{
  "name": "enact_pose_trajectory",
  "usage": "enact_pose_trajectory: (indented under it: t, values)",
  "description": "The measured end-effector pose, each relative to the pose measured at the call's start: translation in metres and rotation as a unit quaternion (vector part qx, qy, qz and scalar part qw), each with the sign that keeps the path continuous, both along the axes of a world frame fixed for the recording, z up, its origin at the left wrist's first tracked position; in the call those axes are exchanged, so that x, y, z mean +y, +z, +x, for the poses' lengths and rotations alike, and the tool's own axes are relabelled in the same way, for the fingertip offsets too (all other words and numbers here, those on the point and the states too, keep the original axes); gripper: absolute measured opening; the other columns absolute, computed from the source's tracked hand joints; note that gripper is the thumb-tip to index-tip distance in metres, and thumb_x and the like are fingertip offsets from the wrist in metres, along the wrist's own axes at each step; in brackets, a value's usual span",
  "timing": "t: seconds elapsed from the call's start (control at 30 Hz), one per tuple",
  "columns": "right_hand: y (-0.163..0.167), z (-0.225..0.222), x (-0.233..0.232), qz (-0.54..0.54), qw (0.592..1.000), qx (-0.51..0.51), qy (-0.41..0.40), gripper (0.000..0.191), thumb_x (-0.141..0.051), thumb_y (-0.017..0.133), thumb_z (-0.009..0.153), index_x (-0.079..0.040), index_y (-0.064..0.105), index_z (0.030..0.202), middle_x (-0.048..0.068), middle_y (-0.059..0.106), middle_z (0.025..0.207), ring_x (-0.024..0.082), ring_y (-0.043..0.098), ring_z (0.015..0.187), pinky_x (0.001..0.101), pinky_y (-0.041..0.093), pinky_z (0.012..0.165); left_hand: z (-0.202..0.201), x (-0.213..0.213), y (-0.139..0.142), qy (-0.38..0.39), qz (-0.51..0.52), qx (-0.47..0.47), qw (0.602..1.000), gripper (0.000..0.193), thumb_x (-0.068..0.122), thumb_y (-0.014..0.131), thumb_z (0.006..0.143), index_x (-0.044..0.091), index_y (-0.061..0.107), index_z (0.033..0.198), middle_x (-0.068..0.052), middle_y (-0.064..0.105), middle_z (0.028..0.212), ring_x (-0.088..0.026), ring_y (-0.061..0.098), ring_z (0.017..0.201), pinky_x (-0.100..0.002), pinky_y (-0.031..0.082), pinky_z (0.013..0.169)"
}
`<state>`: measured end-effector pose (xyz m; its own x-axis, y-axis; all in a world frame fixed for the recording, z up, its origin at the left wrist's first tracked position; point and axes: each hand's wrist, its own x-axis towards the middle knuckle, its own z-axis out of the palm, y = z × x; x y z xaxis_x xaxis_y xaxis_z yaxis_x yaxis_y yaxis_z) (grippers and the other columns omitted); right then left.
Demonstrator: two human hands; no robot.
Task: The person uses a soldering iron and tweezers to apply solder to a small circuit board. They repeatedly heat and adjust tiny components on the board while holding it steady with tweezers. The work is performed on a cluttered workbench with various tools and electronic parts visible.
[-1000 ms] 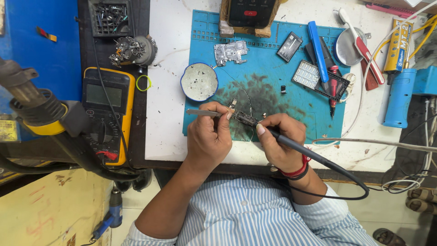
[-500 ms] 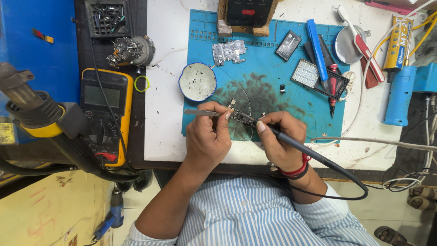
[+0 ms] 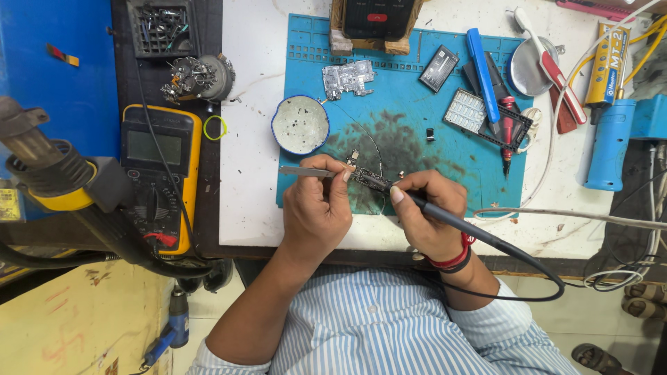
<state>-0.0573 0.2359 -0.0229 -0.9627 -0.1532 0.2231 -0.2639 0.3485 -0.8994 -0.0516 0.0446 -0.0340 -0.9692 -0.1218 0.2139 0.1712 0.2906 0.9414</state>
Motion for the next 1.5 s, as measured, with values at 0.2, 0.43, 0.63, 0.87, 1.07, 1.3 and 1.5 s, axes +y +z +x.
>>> enact_pose_trajectory:
  t: [0.2,0.43,0.63,0.87,1.07,1.3,1.5]
  values:
    - [0.0005,-0.0004,0.0013,0.004,1.000,0.004,0.007,0.009,-0.003,0.072,0.093,0.000,0.064,0.091,0.004,0.064,0.072,0.009,0.058,0.061,0.0247,0.044,0.057,0.0000,0.0011,-0.0011,0.003,-0.009,-0.007,1.000,0.016,-0.001,0.064,0.102,0.002,0.051,0.111,-0.009,0.074,0.091,-0.010,0.066,0.063,-0.026,0.051,0.057]
    - [0.0016,-0.0019,0.0011,0.011,1.000,0.005,0.015,0.008,-0.003,0.072,0.092,0.000,0.064,0.090,0.004,0.062,0.068,0.009,0.056,0.058,0.0255,0.042,0.056,-0.0004,0.0007,-0.0018,0.000,0.002,0.009,1.000,0.016,-0.002,0.062,0.103,0.002,0.050,0.112,-0.010,0.074,0.095,-0.011,0.071,0.070,-0.026,0.055,0.061]
    - [0.0016,-0.0015,0.0013,-0.001,1.000,0.007,0.020,0.007,-0.002,0.071,0.092,0.000,0.064,0.091,0.004,0.062,0.070,0.009,0.056,0.059,0.0251,0.041,0.056,0.0000,0.0011,-0.0018,0.001,0.004,0.000,1.000,0.016,-0.001,0.062,0.103,0.002,0.050,0.113,-0.010,0.074,0.094,-0.011,0.071,0.070,-0.025,0.055,0.061]
    - [0.0004,-0.0004,0.0018,-0.003,1.000,0.000,0.011,0.006,-0.002,0.070,0.092,0.001,0.064,0.091,0.003,0.062,0.069,0.008,0.054,0.058,0.0243,0.040,0.055,-0.0006,0.0009,-0.0014,-0.001,-0.002,0.006,1.000,0.015,-0.001,0.062,0.104,0.002,0.050,0.113,-0.010,0.074,0.094,-0.010,0.071,0.070,-0.025,0.055,0.060]
    - [0.0009,0.0005,0.0013,-0.007,1.000,-0.011,0.002,0.007,-0.002,0.070,0.093,0.001,0.064,0.091,0.003,0.061,0.068,0.007,0.054,0.057,0.0242,0.041,0.054,-0.0002,0.0003,-0.0015,-0.002,-0.003,0.003,1.000,0.016,-0.001,0.062,0.103,0.001,0.050,0.113,-0.010,0.074,0.094,-0.010,0.069,0.068,-0.025,0.054,0.060]
    - [0.0028,-0.0005,0.0010,0.003,1.000,-0.004,0.001,0.008,-0.003,0.070,0.093,0.001,0.064,0.090,0.003,0.061,0.067,0.008,0.054,0.057,0.0247,0.040,0.055,0.0001,0.0010,-0.0018,-0.001,0.004,0.007,1.000,0.016,-0.001,0.062,0.104,0.001,0.049,0.113,-0.009,0.074,0.095,-0.009,0.070,0.070,-0.025,0.055,0.061]
    - [0.0033,-0.0004,0.0011,0.004,1.000,-0.008,0.000,0.007,-0.004,0.070,0.093,0.001,0.064,0.091,0.002,0.061,0.067,0.007,0.054,0.057,0.0245,0.041,0.054,0.0002,0.0008,-0.0011,0.001,-0.003,0.007,1.000,0.015,-0.001,0.062,0.103,0.002,0.050,0.113,-0.009,0.074,0.093,-0.009,0.068,0.069,-0.025,0.053,0.060]
